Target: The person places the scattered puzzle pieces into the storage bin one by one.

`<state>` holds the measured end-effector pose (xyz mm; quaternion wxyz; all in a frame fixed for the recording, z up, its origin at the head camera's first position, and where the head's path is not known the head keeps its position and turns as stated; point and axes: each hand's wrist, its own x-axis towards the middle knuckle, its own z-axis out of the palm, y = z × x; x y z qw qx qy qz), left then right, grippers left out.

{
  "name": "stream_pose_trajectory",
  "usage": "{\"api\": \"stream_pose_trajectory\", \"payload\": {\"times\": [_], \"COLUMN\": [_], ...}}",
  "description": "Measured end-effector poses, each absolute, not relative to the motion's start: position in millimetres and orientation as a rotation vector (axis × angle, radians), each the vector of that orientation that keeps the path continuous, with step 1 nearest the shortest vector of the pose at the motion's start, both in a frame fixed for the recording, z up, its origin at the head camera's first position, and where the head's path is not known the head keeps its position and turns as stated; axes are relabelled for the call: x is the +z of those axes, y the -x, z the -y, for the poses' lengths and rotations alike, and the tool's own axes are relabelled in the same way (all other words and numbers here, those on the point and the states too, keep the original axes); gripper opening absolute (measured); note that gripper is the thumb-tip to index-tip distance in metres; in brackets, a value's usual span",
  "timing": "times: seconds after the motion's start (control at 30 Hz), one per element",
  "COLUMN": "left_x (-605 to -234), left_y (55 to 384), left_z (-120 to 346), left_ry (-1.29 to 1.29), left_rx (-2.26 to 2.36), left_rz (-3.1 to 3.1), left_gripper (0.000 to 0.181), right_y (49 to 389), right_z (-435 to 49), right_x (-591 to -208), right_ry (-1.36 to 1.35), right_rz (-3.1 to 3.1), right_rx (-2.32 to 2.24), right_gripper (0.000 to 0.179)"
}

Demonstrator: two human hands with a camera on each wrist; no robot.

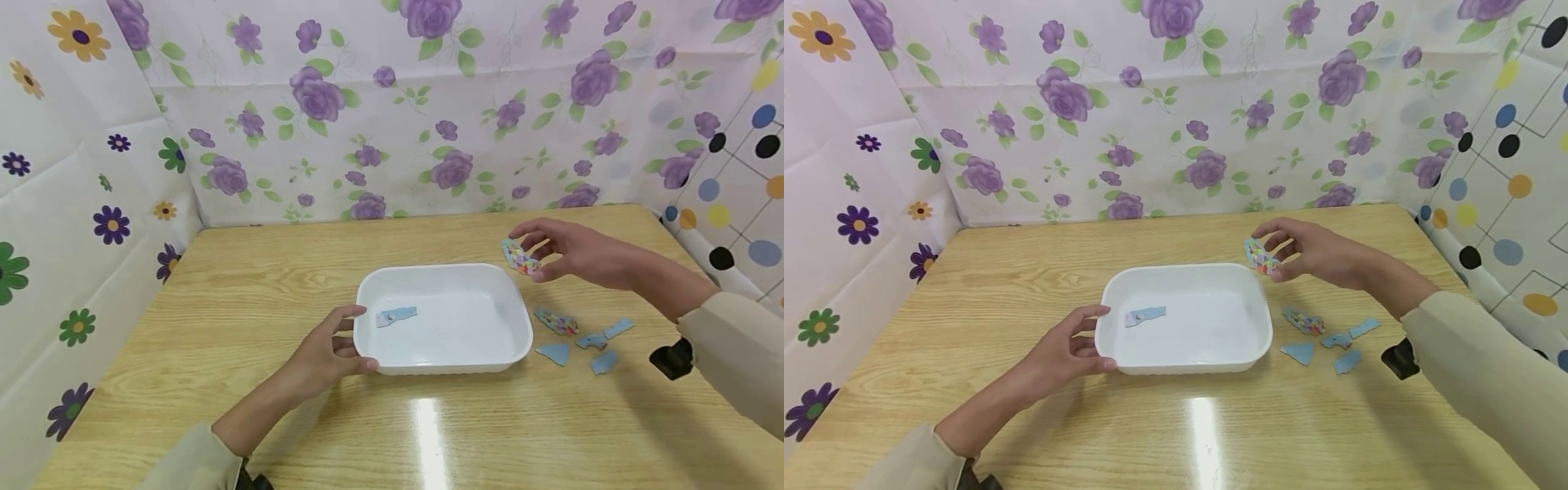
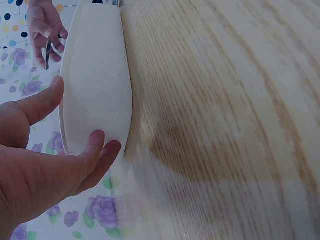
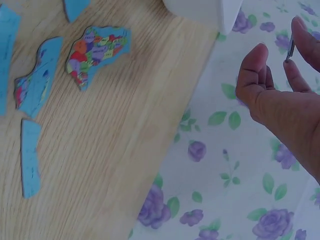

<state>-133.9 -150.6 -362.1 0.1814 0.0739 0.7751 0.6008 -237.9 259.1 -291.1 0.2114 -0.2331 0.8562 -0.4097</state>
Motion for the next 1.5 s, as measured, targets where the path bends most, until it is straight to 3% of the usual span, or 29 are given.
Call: {"api": "stream_pose_trajectory", "payload": {"times": [1.5], "left_x": [-363], "left_y": [135], "left_z": [151], "left_ry": [-0.221], "left_rx": [1.716], "left_rz": [-2.165], "left_gripper": [0.088], "right_y": [247], "right_z": [-159], "right_x": [-318], "right_ry": [0.695], "right_rz": [-2.166], "right_rx": [-1.087], "right_gripper": [0.062]}}
